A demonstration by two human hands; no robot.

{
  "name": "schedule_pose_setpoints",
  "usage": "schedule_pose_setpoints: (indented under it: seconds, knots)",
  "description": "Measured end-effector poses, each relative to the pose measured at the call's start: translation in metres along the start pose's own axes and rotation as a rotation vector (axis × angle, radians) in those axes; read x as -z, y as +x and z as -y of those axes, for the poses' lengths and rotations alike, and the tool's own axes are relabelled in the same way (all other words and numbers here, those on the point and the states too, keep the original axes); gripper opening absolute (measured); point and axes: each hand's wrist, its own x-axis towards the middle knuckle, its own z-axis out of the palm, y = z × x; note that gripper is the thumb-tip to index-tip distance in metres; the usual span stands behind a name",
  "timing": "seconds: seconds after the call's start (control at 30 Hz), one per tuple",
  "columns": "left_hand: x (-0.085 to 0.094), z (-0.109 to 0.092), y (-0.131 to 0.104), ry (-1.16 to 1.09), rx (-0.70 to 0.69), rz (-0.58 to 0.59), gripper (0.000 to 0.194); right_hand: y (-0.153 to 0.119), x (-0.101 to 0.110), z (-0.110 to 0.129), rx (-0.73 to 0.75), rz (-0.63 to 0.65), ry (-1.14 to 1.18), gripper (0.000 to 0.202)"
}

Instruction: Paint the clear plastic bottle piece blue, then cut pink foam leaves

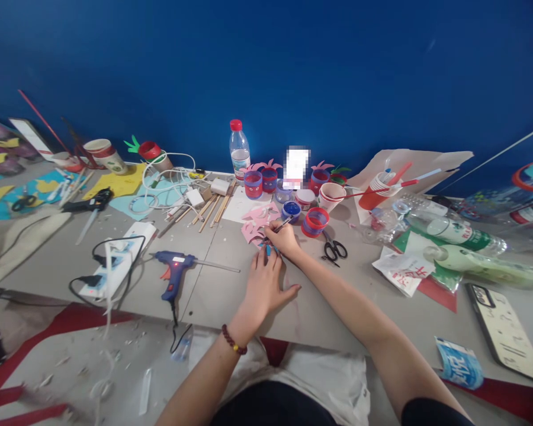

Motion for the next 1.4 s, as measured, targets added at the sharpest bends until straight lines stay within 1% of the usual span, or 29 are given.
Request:
schedule_pose_setpoints:
  seconds: [0.13, 0.27, 0.53, 0.87, 1.27, 1.4]
  knots:
    - [0.001, 0.000, 0.000, -0.002, -0.001, 0.000, 0.079, 0.000, 0.001, 0.001, 0.015, -0.014, -0.007, 0.032]
    - [0.000, 0.000, -0.001, -0.004, -0.002, -0.016, 0.077, -0.001, 0.001, 0.003, 0.022, -0.018, -0.008, 0.032]
    - [0.002, 0.000, 0.001, -0.015, 0.012, 0.010, 0.077, -0.002, 0.001, 0.002, 0.011, -0.015, 0.014, 0.030]
    - [-0.003, 0.000, -0.001, -0.003, 0.017, -0.005, 0.079, -0.004, 0.001, 0.008, 0.001, -0.025, 0.018, 0.029]
    - [-0.004, 0.001, -0.001, 0.010, -0.006, -0.034, 0.077, -0.002, 0.003, -0.001, 0.049, -0.048, -0.020, 0.029]
    - [-0.003, 0.001, -0.001, 0.019, -0.006, -0.027, 0.079, -0.003, 0.004, -0.003, 0.065, -0.054, -0.033, 0.030]
